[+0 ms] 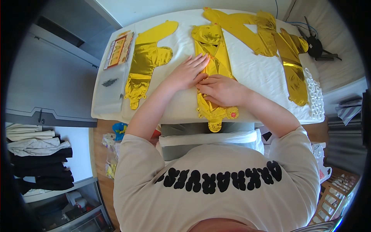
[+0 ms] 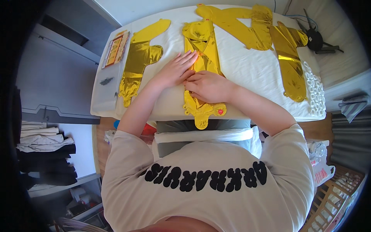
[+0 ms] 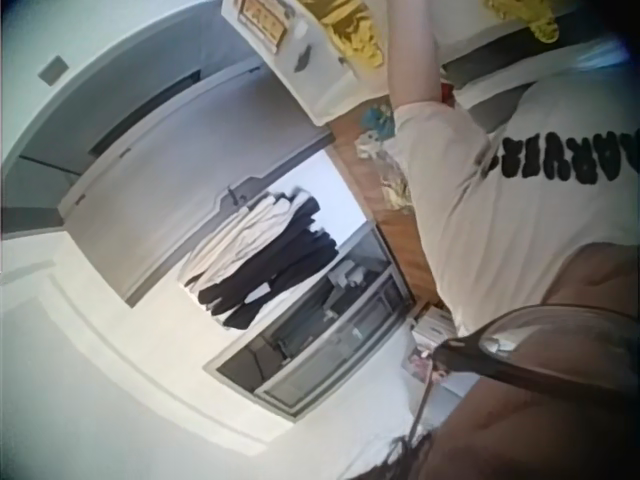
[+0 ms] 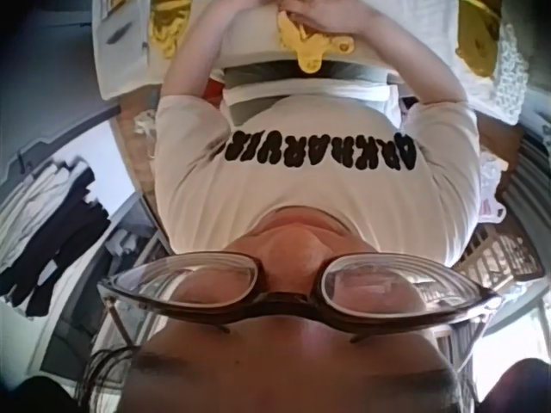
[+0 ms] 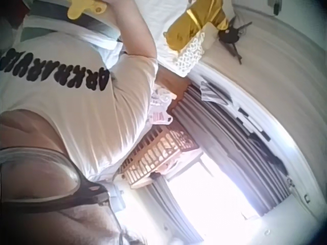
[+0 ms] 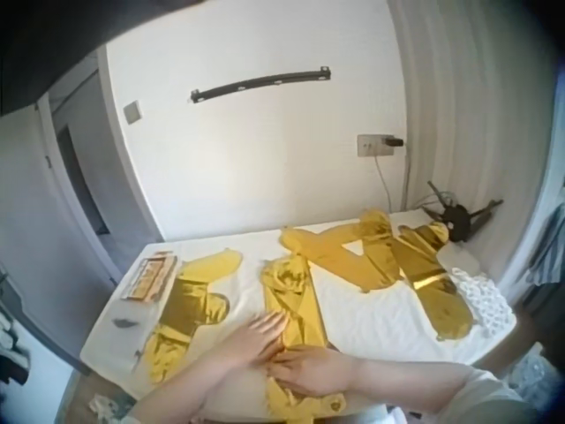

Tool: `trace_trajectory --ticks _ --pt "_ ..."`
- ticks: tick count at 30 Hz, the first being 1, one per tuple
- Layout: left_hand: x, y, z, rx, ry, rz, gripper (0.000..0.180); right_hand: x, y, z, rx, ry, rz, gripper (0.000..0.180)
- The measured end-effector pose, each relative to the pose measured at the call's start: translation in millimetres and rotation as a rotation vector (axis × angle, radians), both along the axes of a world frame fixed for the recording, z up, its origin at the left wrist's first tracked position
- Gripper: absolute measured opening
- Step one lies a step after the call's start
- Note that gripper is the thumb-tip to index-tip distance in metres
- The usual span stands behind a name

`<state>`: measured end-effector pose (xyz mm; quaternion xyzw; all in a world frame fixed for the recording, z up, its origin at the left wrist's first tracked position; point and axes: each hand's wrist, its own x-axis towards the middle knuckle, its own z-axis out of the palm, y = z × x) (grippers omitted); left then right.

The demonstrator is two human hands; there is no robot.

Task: The person spreads and arranges foil letter balloons across a table, then folds one of the foil balloons into a compact shape by hand.

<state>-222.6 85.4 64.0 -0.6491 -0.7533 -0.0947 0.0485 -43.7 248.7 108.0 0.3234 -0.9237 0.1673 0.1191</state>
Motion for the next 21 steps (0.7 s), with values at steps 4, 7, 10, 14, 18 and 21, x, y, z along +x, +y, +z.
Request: trace_trajectory --ticks 4,7,10,14,18,21 --pt "-1.0 0.3 -3.1 0.016 -0.015 0.004 0.068 2.9 -0.5 4.2 0.046 -0.089 -0.013 0.046" --pt "-2.1 -0.1 -5.3 0.038 -0.006 -0.015 0.069 4.3 -1.9 4.6 0.047 0.076 0.017 0.043" --pt "-0.4 -0.6 -2.2 -0.008 -0.027 0.003 0.07 19.2 -6.4 7.9 0.033 0.143 -0.04 0.034" --pt "5.7 -1.7 2.7 -0.026 -0.044 0.017 0.082 35.5 -14.3 5.5 0.047 0.156 -0.159 0.019" --pt "9.5 -2.8 7.7 -0.029 -0.028 0.021 0.099 41.9 -21.6 0.8 0.016 0.217 -0.218 0.017" --pt "9.5 -3.5 8.1 -0.038 -0.039 0.035 0.103 45.5 -26.5 -1.3 0.035 0.231 -0.219 0.015"
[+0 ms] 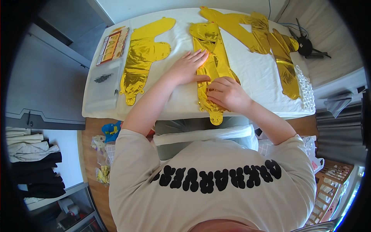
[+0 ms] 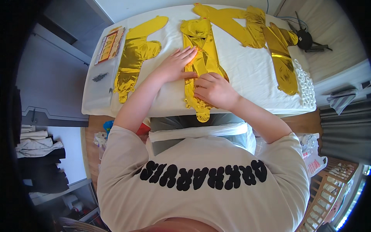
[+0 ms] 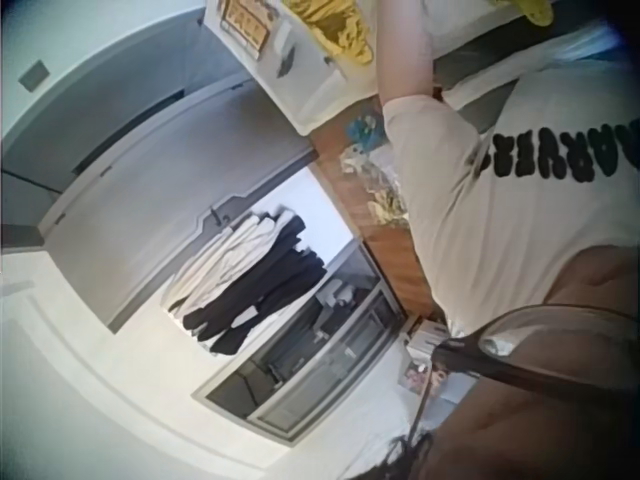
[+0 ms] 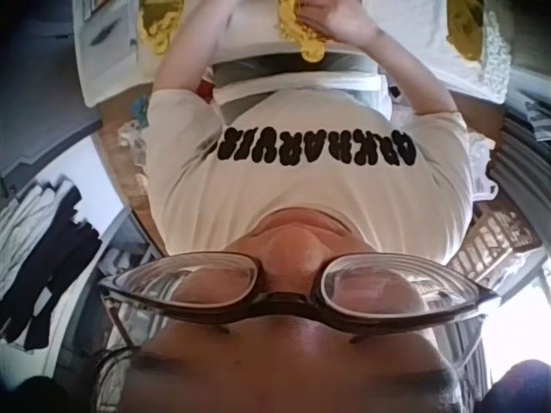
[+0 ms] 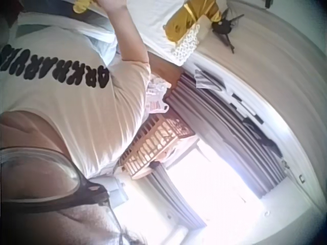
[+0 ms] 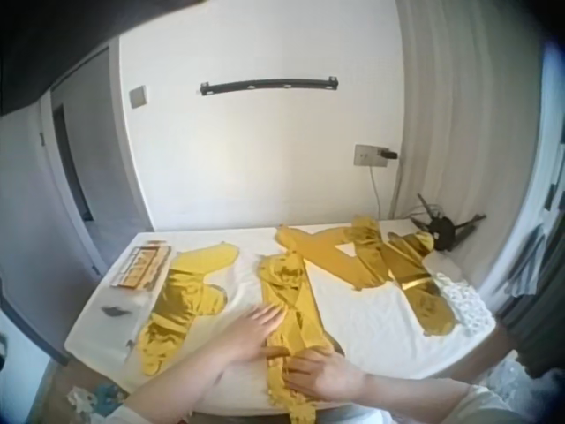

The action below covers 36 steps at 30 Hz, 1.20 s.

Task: The person spreads and arranges foil letter balloons across a table, then folds one of the foil balloons into a compact shape by hand.

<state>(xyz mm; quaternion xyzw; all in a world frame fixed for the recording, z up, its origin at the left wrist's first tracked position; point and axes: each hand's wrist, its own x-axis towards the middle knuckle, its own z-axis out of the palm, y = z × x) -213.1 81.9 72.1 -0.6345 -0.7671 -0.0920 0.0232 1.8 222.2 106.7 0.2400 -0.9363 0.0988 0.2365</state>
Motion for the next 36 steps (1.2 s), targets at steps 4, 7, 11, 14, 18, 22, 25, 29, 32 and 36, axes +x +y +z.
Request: trace_trajectory --ticks 4,7,11,14,18,22,25,29,32,36 --pt "0.9 3.6 1.8 0.027 -0.015 -0.011 0.104 5.2 0.0 -2.8 0.008 -0.002 -0.018 0.016" --pt "-0.3 4.7 3.6 0.032 -0.022 -0.004 0.104 7.7 -1.7 -5.4 -0.02 0.003 -0.034 0.019" --pt "-0.7 4.4 5.0 0.024 -0.041 -0.004 0.104 13.3 -5.6 -3.9 -0.061 -0.024 -0.106 0.029" --pt "-1.9 3.1 4.3 0.008 -0.042 -0.004 0.107 13.8 -8.2 7.9 -0.089 -0.042 -0.134 0.034" --pt "-0.3 3.8 5.5 -0.018 -0.056 -0.001 0.11 12.3 14.9 8.1 -0.255 -0.198 -0.163 0.031" --pt "1.6 4.1 6.9 -0.043 -0.052 0.015 0.109 18.4 35.2 7.0 -0.167 -0.17 -0.271 0.027" --pt "-0.4 3.5 3.8 -0.016 -0.062 0.002 0.11 23.5 42.2 -0.3 -0.225 -0.182 -0.292 0.026" --pt "-2.6 3.6 1.9 0.04 -0.186 0.012 0.116 27.0 43.8 -3.3 -0.239 -0.203 -0.286 0.027" --pt "-8.4 2.4 3.8 0.103 -0.275 -0.004 0.117 26.5 44.3 -5.1 -0.257 -0.199 -0.282 0.028" --pt "-1.7 1.9 8.9 0.258 -0.13 -0.082 0.098 27.9 47.5 -7.1 -0.263 -0.202 -0.275 0.031"
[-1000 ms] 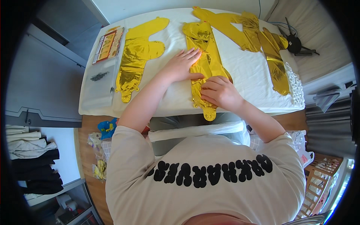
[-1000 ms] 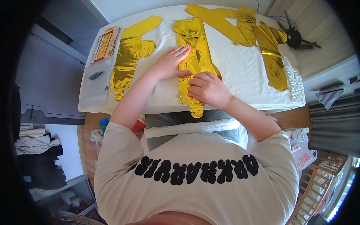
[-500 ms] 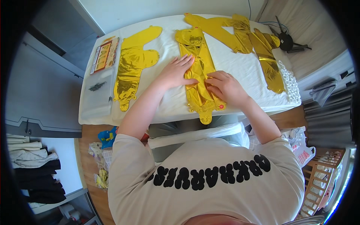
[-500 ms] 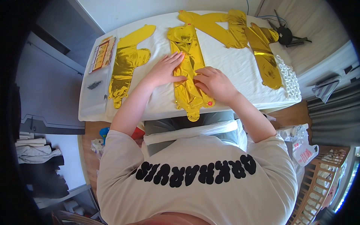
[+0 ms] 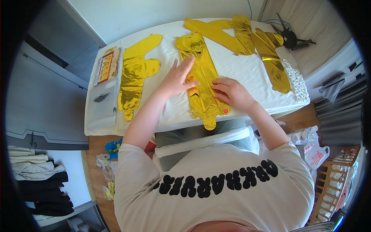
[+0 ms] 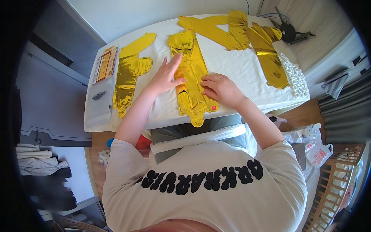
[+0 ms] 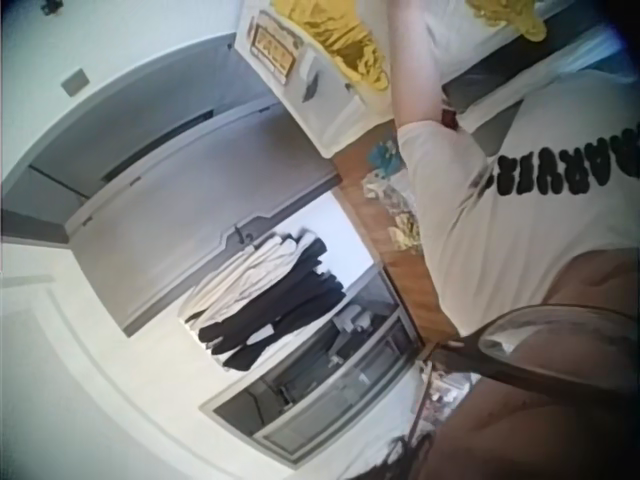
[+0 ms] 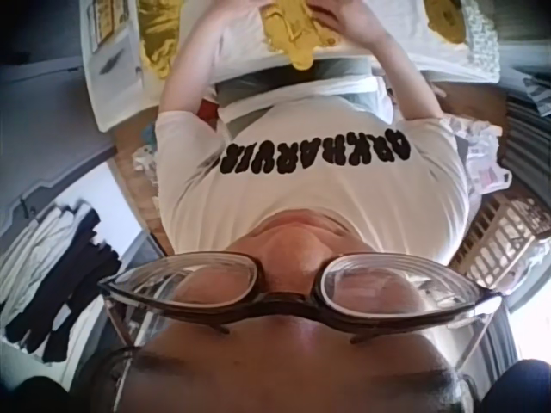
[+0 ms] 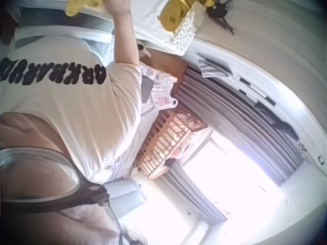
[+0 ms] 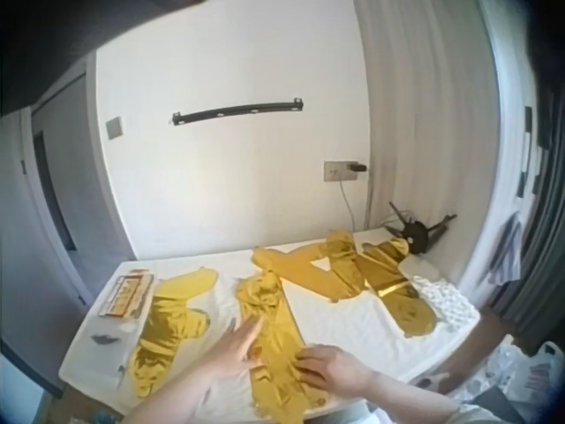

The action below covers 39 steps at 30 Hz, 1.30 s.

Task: The person spreads and arranges foil letter balloons across a table, then folds one of the foil balloons into a compact shape by hand.

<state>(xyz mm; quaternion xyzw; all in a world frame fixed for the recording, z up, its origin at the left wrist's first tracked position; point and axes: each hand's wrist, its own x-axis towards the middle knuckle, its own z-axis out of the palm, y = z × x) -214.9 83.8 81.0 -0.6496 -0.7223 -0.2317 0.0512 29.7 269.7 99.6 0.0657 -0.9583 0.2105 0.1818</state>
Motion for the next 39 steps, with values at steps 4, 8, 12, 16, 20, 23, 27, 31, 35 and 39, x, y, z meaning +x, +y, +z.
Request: trace_trajectory --ticks 4,8,12,16,20,23,27,31,35,39 --pt "18.3 16.3 4.3 -0.108 0.25 -0.136 0.077 1.2 2.1 -4.1 -0.008 0.032 0.01 0.031" --pt "26.9 20.5 -5.8 -0.259 0.099 -0.195 0.072 1.8 0.6 -2.4 -0.009 0.028 0.012 0.031" --pt "28.3 18.8 -5.9 -0.292 0.162 -0.176 0.086 3.6 2.0 -1.3 0.004 0.034 0.008 0.032" --pt "28.1 18.8 -4.9 -0.298 0.177 -0.191 0.102 10.5 4.0 5.5 -0.054 -0.017 0.039 0.033" --pt "29.6 19.3 -3.0 -0.301 0.168 -0.196 0.106 14.7 2.0 5.1 -0.269 -0.066 -0.208 0.035" --pt "29.4 18.4 -2.1 -0.3 0.168 -0.19 0.108 10.6 -2.5 8.9 -0.174 -0.09 -0.414 0.041" --pt "31.3 18.5 1.0 -0.302 0.163 -0.172 0.106 3.0 -3.9 21.1 -0.605 -0.369 -0.428 0.045" --pt "31.3 18.9 3.4 -0.313 0.163 -0.169 0.106 -28.0 29.7 13.5 -0.464 -0.206 -0.401 0.037" --pt "29.3 18.9 -4.0 -0.257 0.162 -0.181 0.107 -92.2 80.5 -2.8 0.098 0.056 -0.202 0.03" --pt "31.7 19.4 -0.5 -0.285 0.151 -0.178 0.108 -133.8 105.9 -2.1 0.113 0.019 -0.088 0.033"
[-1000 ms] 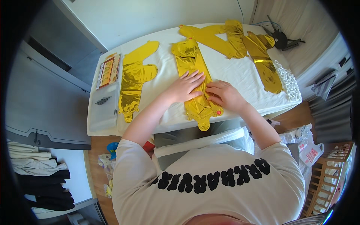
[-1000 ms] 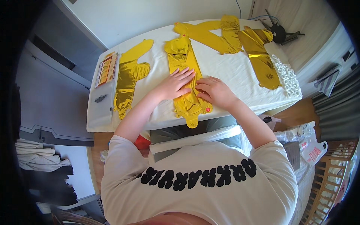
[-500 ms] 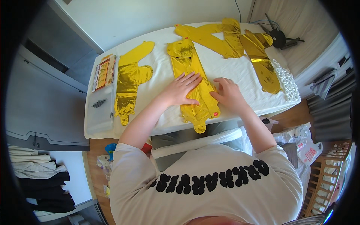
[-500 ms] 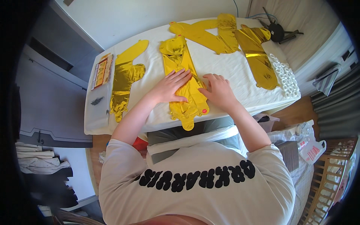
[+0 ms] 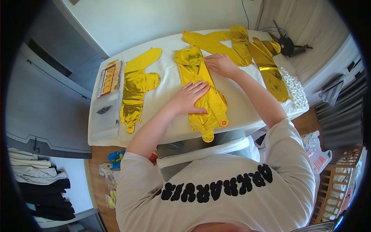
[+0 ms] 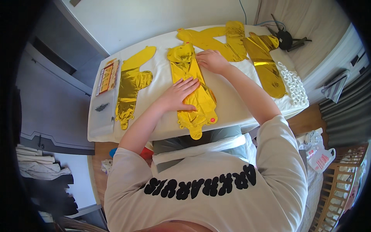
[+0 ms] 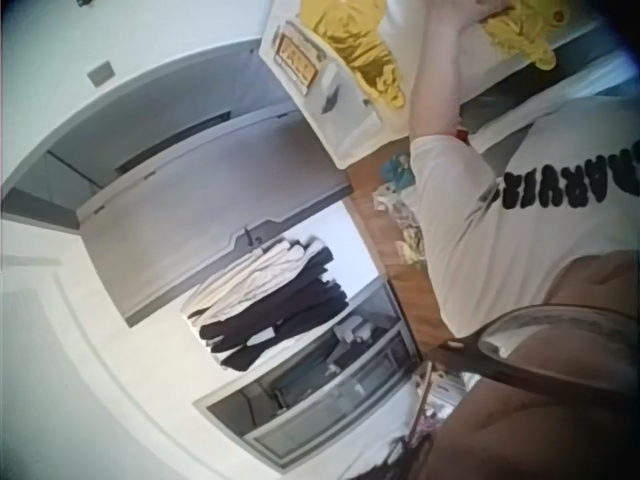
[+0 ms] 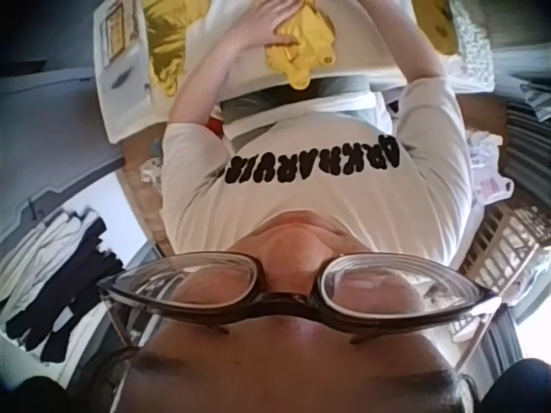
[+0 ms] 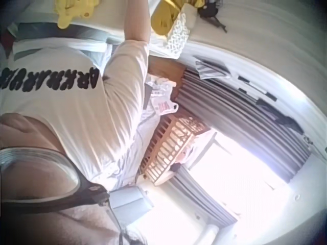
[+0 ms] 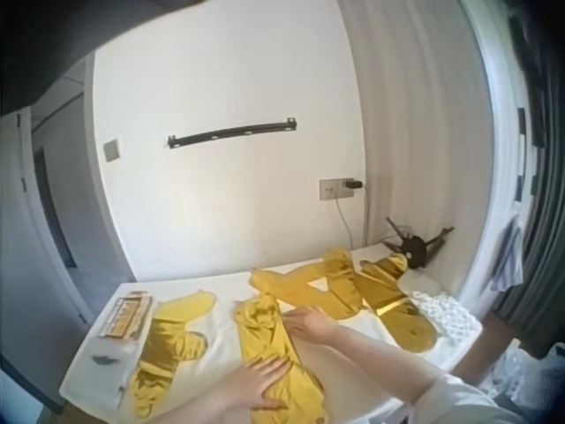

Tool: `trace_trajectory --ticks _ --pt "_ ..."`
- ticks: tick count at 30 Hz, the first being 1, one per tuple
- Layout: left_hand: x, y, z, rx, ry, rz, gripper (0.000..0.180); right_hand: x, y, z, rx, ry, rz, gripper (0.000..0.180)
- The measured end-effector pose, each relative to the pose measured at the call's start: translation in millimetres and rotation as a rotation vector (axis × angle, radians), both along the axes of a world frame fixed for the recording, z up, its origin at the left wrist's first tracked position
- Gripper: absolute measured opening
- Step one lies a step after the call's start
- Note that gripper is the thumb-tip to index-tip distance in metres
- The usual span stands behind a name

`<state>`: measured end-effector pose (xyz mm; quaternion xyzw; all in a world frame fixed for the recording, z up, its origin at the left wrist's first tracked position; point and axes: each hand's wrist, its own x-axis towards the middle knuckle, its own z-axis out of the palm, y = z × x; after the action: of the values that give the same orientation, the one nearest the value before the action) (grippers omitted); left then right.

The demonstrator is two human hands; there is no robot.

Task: The person spreads and arranges foil letter balloons across a table, then folds one of the foil balloons into a compact shape by hand.

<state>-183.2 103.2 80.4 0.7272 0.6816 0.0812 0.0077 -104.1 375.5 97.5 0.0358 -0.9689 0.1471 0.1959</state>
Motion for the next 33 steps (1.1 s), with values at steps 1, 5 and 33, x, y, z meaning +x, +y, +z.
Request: trace_trajectory --ticks 1,5,33 --pt "0.9 1.2 1.5 -0.013 -0.004 -0.002 0.108 -5.3 5.0 -1.0 0.006 0.006 0.001 0.033" --pt "1.4 -2.5 2.9 -0.029 -0.015 0.021 0.108 -18.3 6.9 -0.1 -0.006 -0.101 0.028 0.035" --pt "1.2 0.0 3.2 -0.053 -0.03 0.003 0.11 -15.8 11.3 6.4 -0.013 -0.227 -0.051 0.087"
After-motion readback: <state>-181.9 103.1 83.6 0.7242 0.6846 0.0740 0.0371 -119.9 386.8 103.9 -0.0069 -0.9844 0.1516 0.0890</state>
